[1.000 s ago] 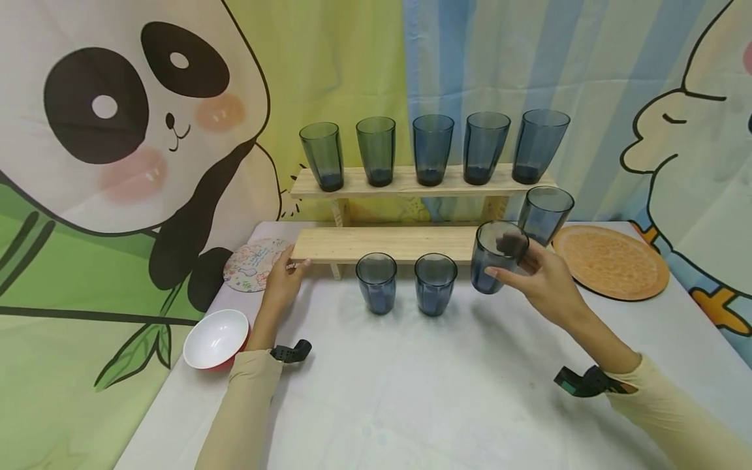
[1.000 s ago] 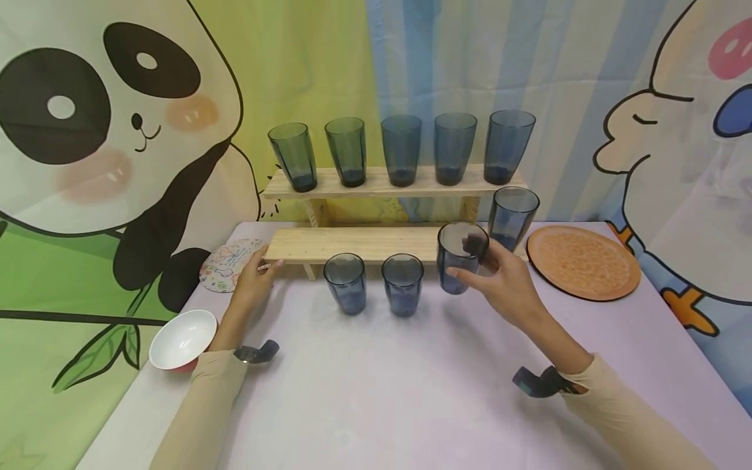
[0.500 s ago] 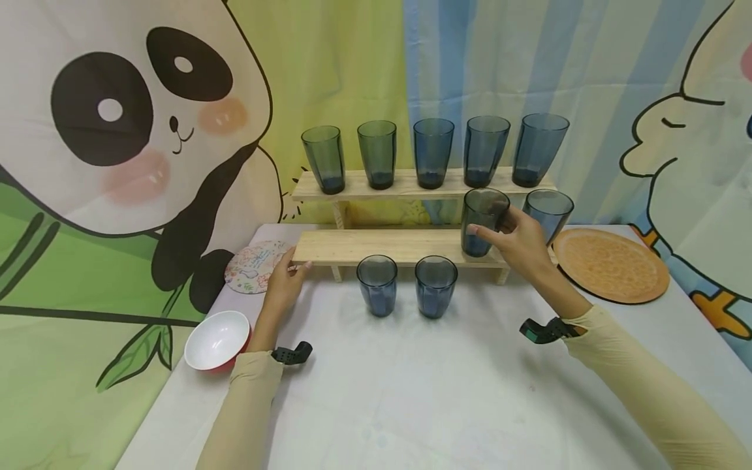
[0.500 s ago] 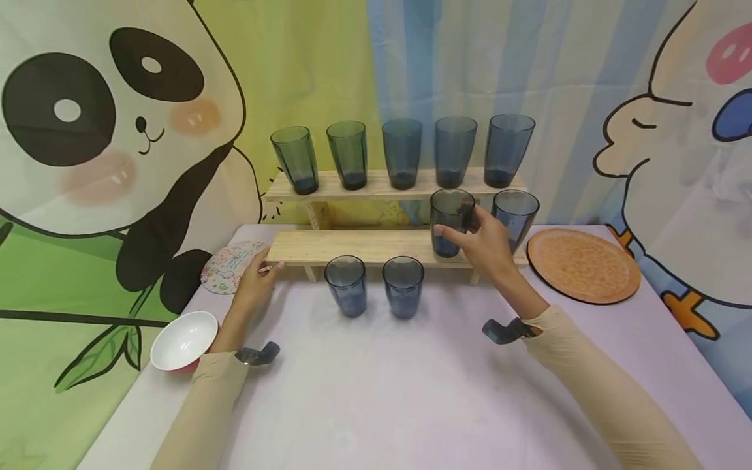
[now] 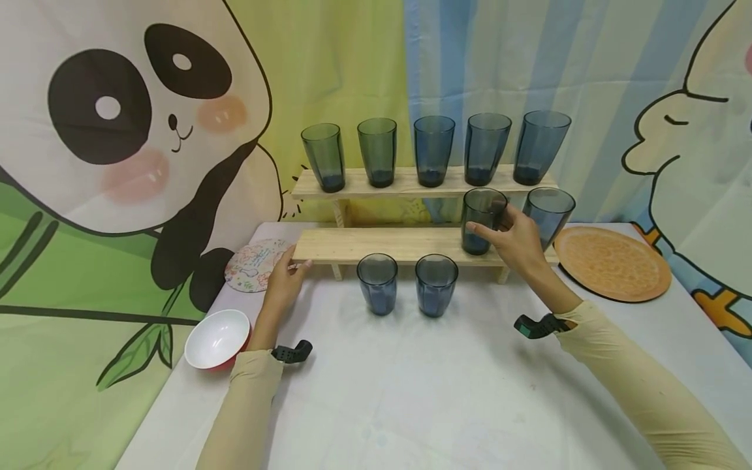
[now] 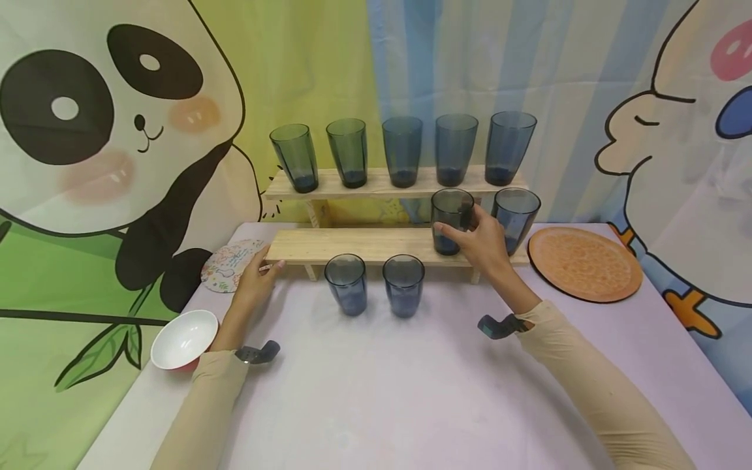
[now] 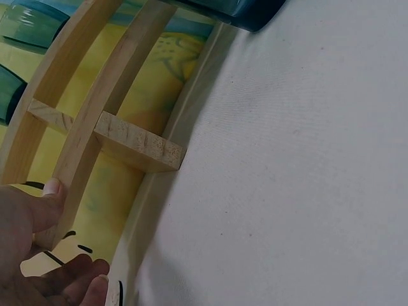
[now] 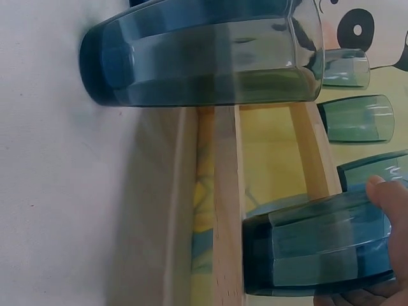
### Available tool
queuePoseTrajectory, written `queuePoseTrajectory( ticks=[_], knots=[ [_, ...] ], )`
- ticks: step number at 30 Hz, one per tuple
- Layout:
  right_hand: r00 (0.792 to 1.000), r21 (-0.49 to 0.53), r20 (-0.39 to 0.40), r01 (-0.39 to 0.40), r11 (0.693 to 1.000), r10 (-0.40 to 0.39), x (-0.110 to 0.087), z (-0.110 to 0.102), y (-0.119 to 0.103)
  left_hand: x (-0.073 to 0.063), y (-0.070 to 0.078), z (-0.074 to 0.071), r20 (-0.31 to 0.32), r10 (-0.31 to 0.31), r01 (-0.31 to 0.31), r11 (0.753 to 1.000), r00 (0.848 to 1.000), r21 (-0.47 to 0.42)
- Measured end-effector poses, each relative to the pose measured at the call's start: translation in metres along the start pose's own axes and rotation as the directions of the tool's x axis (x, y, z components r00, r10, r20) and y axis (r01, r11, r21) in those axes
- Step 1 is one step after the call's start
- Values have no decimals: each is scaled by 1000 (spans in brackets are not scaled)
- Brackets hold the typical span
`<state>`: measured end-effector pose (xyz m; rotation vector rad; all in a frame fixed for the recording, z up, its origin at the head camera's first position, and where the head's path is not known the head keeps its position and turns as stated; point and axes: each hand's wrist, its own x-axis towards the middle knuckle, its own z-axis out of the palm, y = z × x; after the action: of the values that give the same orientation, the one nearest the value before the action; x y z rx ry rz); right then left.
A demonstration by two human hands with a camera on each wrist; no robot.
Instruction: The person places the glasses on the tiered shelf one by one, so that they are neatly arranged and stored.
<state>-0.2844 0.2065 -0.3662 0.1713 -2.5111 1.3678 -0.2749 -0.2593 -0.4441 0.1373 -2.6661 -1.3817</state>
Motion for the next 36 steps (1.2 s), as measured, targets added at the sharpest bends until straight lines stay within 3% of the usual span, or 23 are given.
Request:
queuePoseTrajectory(
  ticks=[4,10,23,28,36],
  knots=[
    [1000,-24,1,-11,1000,11,-1,1,1,0,1,1,-3,-4,4,1000,1000,4],
    [994,60,90,-71,996,65,-10,-6,-10,-1,-1,1,-3,-6,6,1000,1000,0],
    [991,187,132,-45,981,20,-71,-23,-41,2,-2,-1,6,-3,3,1000,1000,3],
    [978,191,206,-17,981,-23,-82,0,-25,2,-2,-1,2,-3,3,1000,1000,7],
    [946,161,325,-63,985,7,-85,53,13,2,-2,0,9,3,-3,1000,1000,-3]
  ],
)
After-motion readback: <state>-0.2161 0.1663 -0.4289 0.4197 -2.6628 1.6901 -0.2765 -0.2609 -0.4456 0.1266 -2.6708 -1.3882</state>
